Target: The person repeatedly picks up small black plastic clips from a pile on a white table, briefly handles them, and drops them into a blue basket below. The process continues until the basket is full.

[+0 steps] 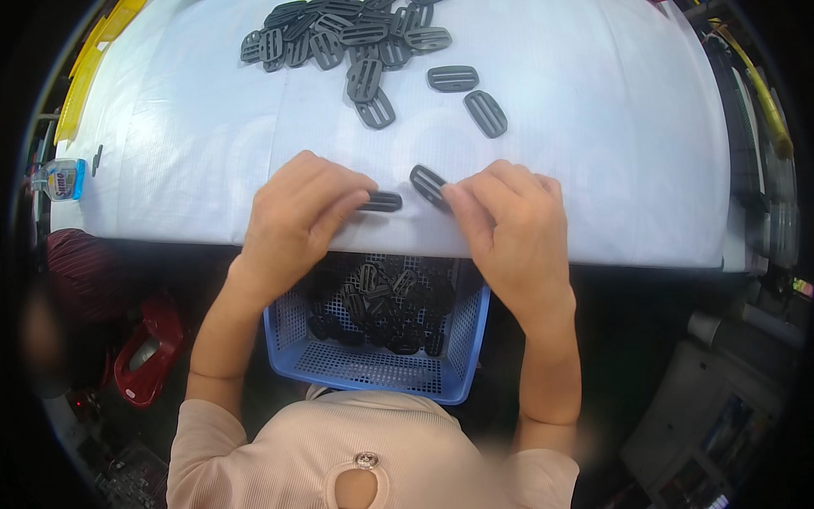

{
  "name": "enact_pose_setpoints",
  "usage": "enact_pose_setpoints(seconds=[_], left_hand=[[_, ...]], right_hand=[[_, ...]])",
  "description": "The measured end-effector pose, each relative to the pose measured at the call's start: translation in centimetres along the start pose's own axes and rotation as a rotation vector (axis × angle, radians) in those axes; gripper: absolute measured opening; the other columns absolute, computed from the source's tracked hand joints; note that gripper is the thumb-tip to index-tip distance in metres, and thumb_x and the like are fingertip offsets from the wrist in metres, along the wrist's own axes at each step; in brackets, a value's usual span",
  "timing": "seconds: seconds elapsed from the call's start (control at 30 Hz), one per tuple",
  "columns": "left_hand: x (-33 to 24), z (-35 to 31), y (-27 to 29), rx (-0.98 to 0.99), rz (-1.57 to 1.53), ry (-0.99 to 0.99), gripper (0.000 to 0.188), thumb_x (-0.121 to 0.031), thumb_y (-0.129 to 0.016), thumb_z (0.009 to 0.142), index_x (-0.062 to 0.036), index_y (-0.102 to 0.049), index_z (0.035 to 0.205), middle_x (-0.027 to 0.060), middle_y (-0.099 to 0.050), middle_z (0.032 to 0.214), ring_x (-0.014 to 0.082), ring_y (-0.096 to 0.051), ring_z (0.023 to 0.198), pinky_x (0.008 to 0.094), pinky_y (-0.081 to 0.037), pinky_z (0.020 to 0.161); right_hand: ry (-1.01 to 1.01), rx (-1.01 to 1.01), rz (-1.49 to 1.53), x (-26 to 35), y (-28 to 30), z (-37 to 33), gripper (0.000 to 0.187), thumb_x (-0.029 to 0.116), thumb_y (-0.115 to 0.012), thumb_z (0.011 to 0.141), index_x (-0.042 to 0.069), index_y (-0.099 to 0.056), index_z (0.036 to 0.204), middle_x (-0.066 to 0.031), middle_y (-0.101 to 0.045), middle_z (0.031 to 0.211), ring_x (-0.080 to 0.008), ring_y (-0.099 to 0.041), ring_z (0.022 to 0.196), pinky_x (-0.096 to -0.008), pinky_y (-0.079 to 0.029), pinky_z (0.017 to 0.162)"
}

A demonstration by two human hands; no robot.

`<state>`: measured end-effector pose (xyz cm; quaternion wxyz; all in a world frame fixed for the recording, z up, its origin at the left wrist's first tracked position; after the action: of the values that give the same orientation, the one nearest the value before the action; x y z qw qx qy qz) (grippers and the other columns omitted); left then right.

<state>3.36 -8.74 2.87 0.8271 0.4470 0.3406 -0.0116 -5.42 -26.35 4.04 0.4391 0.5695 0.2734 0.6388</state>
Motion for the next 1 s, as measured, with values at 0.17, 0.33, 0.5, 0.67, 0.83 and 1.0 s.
enact_pose_setpoints(seconds=[0.17, 0.33, 0.5, 0.67, 0.83, 1.0], left_hand=[[1.2, 1.6, 1.7, -0.130, 0.002, 0.090, 0.014, -0.005, -0.074, 0.085, -0.0035, -0.073, 0.099, 0.0088, -0.069, 0.092, 0.0243, -0.063, 0.080, 0.0355, -0.051, 0.073], [2.6, 3.7, 2.4, -0.160, 0.112, 0.139, 0.011, -0.012, -0.073, 0.088, -0.0035, -0.072, 0.096, 0.0077, -0.070, 0.092, 0.0224, -0.064, 0.083, 0.0341, -0.051, 0.072], [4.0, 3.9, 1.9, -0.146, 0.080, 0.280, 0.022, -0.025, -0.073, 0.090, -0.0042, -0.069, 0.093, 0.0084, -0.068, 0.090, 0.0271, -0.064, 0.085, 0.0395, -0.052, 0.072], [2.6, 5.6, 0.0, -0.144, 0.352, 0.188, 0.041, -0.042, -0.076, 0.087, -0.0031, -0.062, 0.091, 0.0101, -0.066, 0.087, 0.0275, -0.063, 0.084, 0.0407, -0.052, 0.068], [2.1, 6.4, -1.1, -0.111, 0.474, 0.196, 0.043, -0.041, -0.079, 0.084, -0.0048, -0.059, 0.093, 0.0095, -0.065, 0.088, 0.0274, -0.064, 0.088, 0.0415, -0.051, 0.073], [2.0, 6.2, -1.1, -0.051, 0.493, 0.223, 0.036, -0.031, -0.076, 0.087, -0.0046, -0.060, 0.105, 0.0112, -0.068, 0.095, 0.0300, -0.065, 0.091, 0.0432, -0.051, 0.077]], right_hand=[[-0.128, -0.181, 0.066, -2.0, 0.8, 1.8, 0.020, 0.015, -0.079, 0.083, 0.003, -0.072, 0.097, -0.0087, -0.067, 0.091, -0.0273, -0.064, 0.085, -0.0370, -0.050, 0.081], [0.134, -0.325, -0.252, -2.3, 0.3, 2.7, 0.024, 0.011, -0.078, 0.081, 0.006, -0.073, 0.104, -0.0033, -0.067, 0.095, -0.0234, -0.063, 0.085, -0.0357, -0.052, 0.072], [0.194, -0.341, -0.369, -1.6, 0.1, 2.4, 0.021, 0.009, -0.074, 0.083, 0.007, -0.073, 0.104, -0.0021, -0.067, 0.093, -0.0208, -0.063, 0.082, -0.0351, -0.051, 0.068], [0.095, -0.311, -0.270, -1.5, 1.1, 2.3, 0.016, 0.008, -0.069, 0.089, 0.004, -0.073, 0.104, -0.0080, -0.068, 0.089, -0.0251, -0.066, 0.081, -0.0345, -0.051, 0.070], [-0.270, 0.005, 0.180, -3.1, 0.5, 2.6, 0.018, 0.006, -0.067, 0.091, 0.002, -0.074, 0.107, -0.0144, -0.070, 0.104, -0.0288, -0.069, 0.093, -0.0353, -0.053, 0.082], [0.042, -0.180, 0.095, -4.7, 0.9, 6.2, 0.019, 0.007, -0.067, 0.091, 0.003, -0.074, 0.108, -0.0115, -0.069, 0.113, -0.0285, -0.066, 0.098, -0.0370, -0.053, 0.085]])
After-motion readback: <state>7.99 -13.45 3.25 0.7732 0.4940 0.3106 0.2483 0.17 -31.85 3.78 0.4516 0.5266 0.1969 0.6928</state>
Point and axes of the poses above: each hand's wrist, its own z-axis towards the middle knuckle, its own y-axis out of the back of the hand, x = y × z, the point moved 7 cm from there along z, towards the middle knuckle
